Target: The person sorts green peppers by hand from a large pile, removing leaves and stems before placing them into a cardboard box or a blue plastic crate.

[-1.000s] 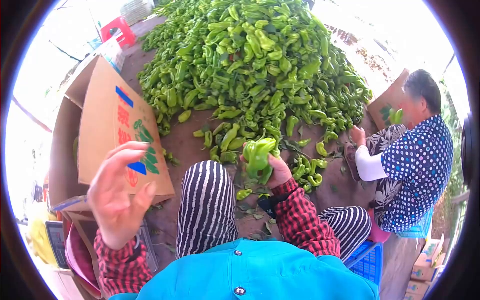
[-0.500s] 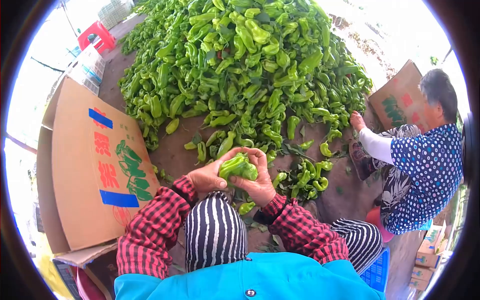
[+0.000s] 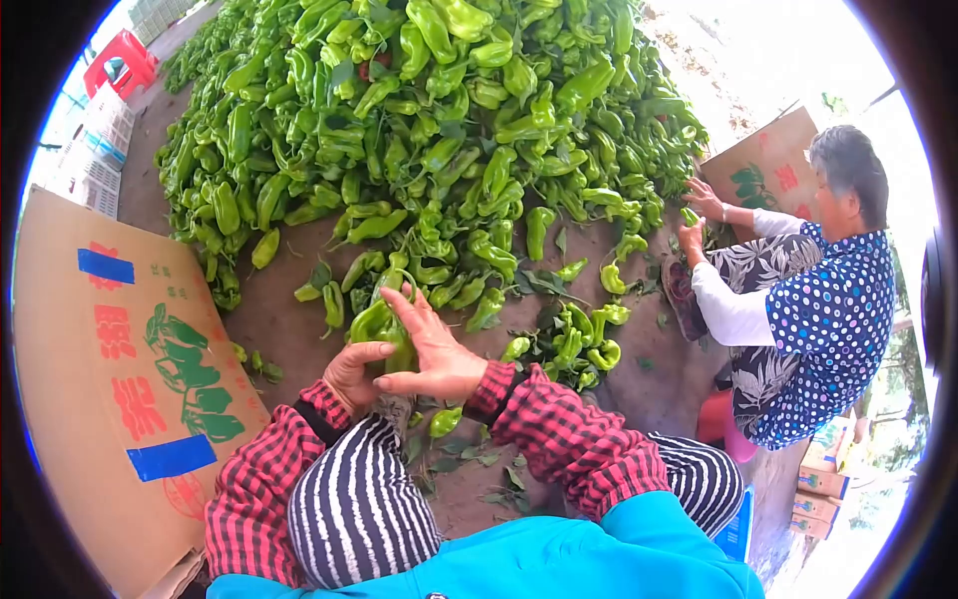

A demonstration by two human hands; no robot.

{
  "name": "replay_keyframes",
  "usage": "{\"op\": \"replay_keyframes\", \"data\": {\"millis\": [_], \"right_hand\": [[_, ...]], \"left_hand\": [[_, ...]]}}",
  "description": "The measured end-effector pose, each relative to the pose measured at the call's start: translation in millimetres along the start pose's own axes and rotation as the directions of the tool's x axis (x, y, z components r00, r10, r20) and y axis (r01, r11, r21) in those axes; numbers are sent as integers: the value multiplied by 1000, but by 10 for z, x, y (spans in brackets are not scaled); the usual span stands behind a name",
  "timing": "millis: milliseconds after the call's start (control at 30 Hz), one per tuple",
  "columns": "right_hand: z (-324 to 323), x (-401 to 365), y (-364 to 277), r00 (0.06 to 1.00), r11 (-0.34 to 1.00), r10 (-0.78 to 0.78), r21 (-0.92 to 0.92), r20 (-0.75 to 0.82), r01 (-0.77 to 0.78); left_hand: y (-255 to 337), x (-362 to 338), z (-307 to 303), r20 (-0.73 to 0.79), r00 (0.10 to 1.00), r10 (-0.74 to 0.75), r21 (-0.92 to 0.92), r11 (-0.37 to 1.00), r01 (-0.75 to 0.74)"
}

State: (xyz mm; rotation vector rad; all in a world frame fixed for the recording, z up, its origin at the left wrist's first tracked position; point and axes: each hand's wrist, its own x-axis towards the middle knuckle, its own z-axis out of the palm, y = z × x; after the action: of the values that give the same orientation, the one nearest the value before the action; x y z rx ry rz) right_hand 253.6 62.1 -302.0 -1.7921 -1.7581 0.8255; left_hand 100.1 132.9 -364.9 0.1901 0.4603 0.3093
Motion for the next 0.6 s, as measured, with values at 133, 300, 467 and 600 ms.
{"op": "replay_keyframes", "data": {"millis": [133,300,467,600], "right_hand": [[-3,70,533,976,351,218,934,-16,-63],[84,367,1924,628,829,409,-19,-661,-559],[117,349,2238,714,816,570,385,-406,-432],[183,-40,1840,851,322,505,946,-144,-31]], "left_hand": [[91,-89,4,60,998,-36,33,999,34],[85,-87,-161,26,999,-23,95,995,20],[78,-31,-208,101,992,-79,87,994,70],[61,26,-126,159,987,-39,49,998,31]]}}
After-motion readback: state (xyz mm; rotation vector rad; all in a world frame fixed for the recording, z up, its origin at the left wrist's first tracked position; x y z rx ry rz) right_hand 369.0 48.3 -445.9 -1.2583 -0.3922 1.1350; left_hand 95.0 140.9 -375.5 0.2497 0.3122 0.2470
